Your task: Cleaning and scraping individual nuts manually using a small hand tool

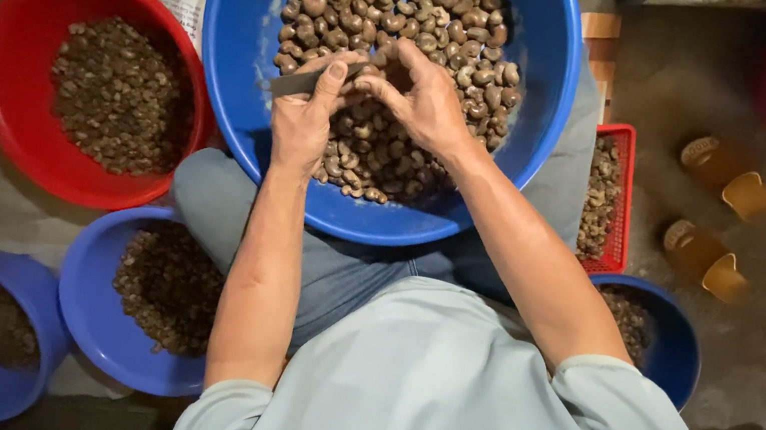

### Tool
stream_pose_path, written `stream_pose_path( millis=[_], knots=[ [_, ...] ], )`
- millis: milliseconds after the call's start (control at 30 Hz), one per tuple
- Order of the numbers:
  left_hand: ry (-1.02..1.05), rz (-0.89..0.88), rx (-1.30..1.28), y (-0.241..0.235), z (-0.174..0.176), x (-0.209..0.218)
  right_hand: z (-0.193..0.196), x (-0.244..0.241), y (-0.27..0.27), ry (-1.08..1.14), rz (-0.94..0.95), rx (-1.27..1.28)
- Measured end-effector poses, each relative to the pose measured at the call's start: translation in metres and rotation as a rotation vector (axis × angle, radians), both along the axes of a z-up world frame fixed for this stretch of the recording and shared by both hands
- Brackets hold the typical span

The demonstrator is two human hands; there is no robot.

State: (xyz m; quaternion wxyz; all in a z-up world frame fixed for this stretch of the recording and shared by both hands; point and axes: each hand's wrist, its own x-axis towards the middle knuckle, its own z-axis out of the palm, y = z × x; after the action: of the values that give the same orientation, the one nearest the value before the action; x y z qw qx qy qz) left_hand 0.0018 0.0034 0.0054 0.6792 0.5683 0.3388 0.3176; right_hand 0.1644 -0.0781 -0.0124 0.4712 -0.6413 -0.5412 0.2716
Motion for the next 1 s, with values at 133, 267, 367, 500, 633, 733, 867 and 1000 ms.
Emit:
stream_pose_path(
  millis=[133,267,367,500,633,733,867,1000],
  knots=[
    [0.077,0.011,0.030,0.000,-0.005,-0.001,-0.009,-0.002,0.000,0.027,-0.097,-0.060],
    [0.037,-0.013,0.104,-0.001,-0.011,-0.001,-0.002,-0.001,0.000,0.145,-0.095,-0.075],
    [0.008,-0.014,0.038,0.000,-0.017,-0.003,-0.002,-0.002,0.000,0.138,-0.053,-0.030],
    [0.057,0.012,0.071,0.001,-0.012,-0.002,0.006,-0.003,-0.001,0.127,-0.005,-0.037],
    [0.093,-0.060,0.197,0.002,-0.007,-0.002,0.000,-0.003,-0.001,0.154,-0.048,-0.115],
    [0.082,-0.057,0.180,0.000,-0.001,0.000,0.001,-0.002,-0.002,0.218,-0.022,-0.085],
    [0.044,-0.040,0.142,-0.001,0.002,-0.001,0.007,-0.005,-0.002,0.254,-0.020,-0.103],
    [0.048,-0.060,0.171,0.001,-0.007,-0.001,0.000,-0.003,-0.002,0.223,0.037,-0.030]
  ],
)
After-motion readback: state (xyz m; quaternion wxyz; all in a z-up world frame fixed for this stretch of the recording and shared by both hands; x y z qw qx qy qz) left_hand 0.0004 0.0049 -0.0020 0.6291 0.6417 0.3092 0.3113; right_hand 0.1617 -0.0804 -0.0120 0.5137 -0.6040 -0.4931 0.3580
